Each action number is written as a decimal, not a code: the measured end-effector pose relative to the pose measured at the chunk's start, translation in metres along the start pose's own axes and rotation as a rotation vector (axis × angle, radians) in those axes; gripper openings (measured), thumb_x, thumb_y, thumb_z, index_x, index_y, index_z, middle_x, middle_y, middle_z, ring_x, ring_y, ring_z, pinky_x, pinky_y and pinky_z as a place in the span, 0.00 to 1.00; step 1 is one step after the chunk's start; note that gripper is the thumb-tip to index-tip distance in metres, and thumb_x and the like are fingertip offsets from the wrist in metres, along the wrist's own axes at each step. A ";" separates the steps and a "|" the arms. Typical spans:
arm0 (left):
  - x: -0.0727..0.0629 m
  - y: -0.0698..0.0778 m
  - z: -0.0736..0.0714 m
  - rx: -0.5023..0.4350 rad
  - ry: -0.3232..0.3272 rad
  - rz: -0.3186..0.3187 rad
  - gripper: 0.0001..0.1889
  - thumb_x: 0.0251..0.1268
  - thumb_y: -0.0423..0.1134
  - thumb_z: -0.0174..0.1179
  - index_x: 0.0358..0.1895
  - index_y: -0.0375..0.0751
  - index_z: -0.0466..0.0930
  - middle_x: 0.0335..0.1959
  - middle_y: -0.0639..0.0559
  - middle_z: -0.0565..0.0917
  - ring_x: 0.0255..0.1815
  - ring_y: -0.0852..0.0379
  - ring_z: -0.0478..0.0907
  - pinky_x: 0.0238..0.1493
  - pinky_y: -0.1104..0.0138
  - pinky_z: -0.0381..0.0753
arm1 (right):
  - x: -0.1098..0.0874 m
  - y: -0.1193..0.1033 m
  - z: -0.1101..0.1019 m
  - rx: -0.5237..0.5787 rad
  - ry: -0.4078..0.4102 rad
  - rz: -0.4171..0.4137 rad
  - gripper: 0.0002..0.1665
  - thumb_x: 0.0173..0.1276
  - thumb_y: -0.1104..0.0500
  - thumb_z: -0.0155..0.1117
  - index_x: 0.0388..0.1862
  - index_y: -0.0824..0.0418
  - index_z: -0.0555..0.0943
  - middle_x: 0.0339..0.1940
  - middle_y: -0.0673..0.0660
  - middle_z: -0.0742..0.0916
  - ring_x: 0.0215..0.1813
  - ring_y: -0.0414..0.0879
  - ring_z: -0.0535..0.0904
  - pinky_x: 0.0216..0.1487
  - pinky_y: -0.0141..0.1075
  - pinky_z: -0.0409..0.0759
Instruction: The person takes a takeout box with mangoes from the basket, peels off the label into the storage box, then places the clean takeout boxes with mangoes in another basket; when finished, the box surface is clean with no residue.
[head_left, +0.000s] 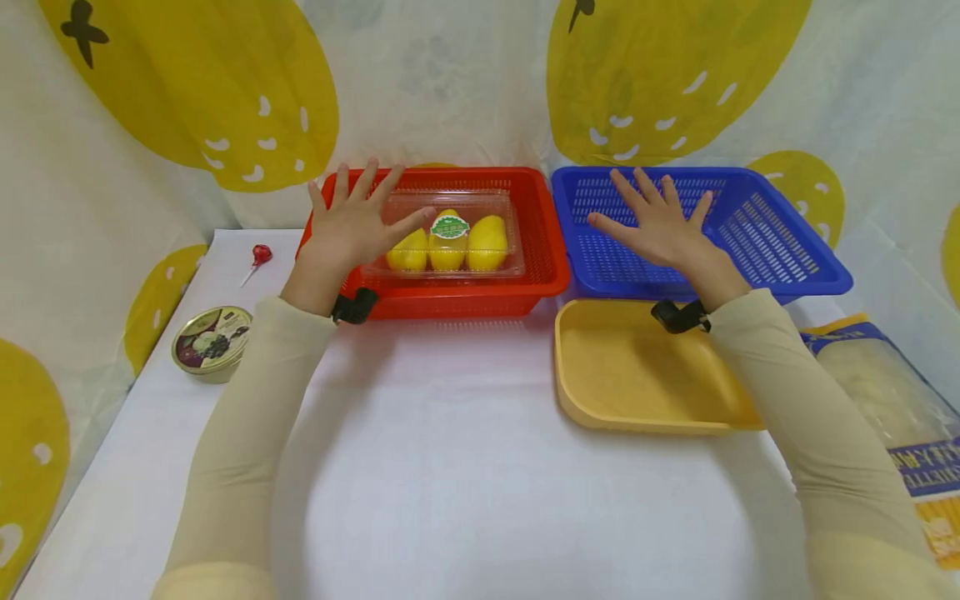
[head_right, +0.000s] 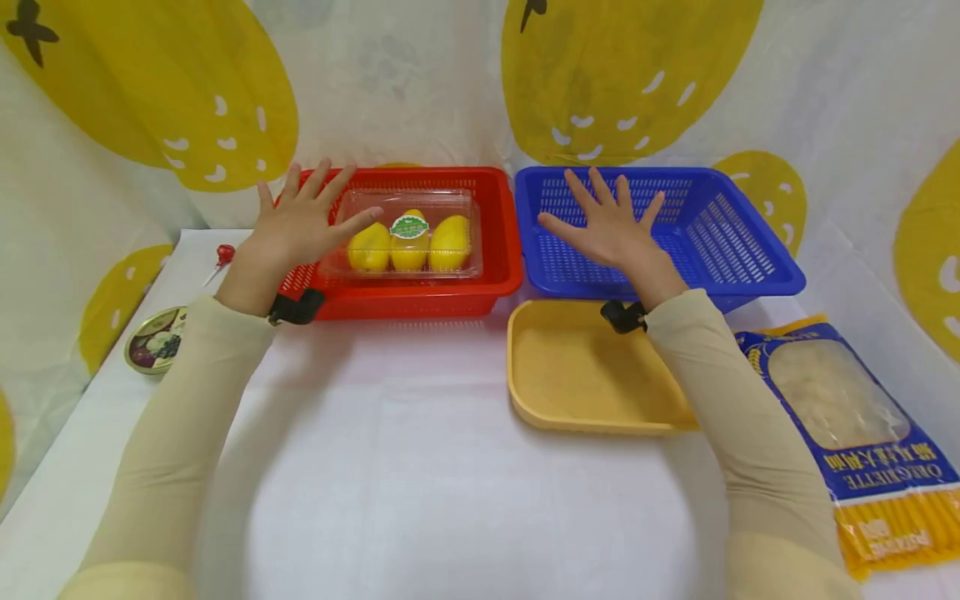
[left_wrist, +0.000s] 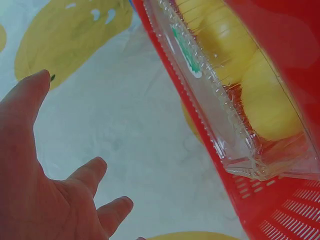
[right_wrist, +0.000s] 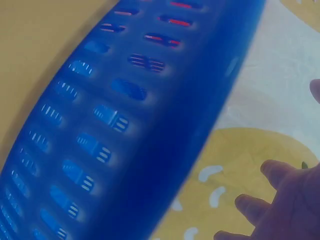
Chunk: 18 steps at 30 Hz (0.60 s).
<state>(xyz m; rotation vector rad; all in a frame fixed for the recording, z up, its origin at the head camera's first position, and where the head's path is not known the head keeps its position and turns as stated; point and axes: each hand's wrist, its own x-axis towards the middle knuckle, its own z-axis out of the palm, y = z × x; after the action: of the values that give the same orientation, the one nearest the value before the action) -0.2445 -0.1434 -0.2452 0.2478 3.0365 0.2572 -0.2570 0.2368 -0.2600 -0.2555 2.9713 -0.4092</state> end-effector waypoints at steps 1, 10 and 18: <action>-0.001 0.000 0.000 0.002 0.002 0.001 0.45 0.62 0.78 0.30 0.77 0.66 0.26 0.79 0.50 0.27 0.77 0.38 0.19 0.67 0.34 0.19 | 0.000 -0.001 0.000 -0.003 0.000 -0.002 0.54 0.63 0.19 0.30 0.79 0.41 0.30 0.80 0.56 0.34 0.76 0.68 0.22 0.57 0.72 0.11; -0.010 -0.002 0.006 -0.001 0.047 0.011 0.46 0.62 0.78 0.30 0.78 0.64 0.29 0.80 0.50 0.31 0.78 0.38 0.22 0.68 0.35 0.21 | -0.002 -0.015 0.001 0.010 0.024 -0.044 0.53 0.64 0.20 0.33 0.79 0.40 0.32 0.80 0.57 0.35 0.76 0.66 0.22 0.59 0.71 0.12; -0.020 -0.004 0.014 -0.015 0.123 0.040 0.45 0.63 0.77 0.33 0.79 0.63 0.33 0.81 0.48 0.34 0.79 0.38 0.26 0.69 0.36 0.22 | -0.005 -0.033 0.006 0.029 0.046 -0.093 0.52 0.66 0.22 0.35 0.80 0.40 0.33 0.81 0.54 0.36 0.77 0.62 0.22 0.61 0.70 0.13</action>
<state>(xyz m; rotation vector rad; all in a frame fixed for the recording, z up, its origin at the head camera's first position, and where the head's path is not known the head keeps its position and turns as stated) -0.2244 -0.1483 -0.2588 0.3021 3.1527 0.3088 -0.2468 0.2052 -0.2558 -0.3873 3.0041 -0.4744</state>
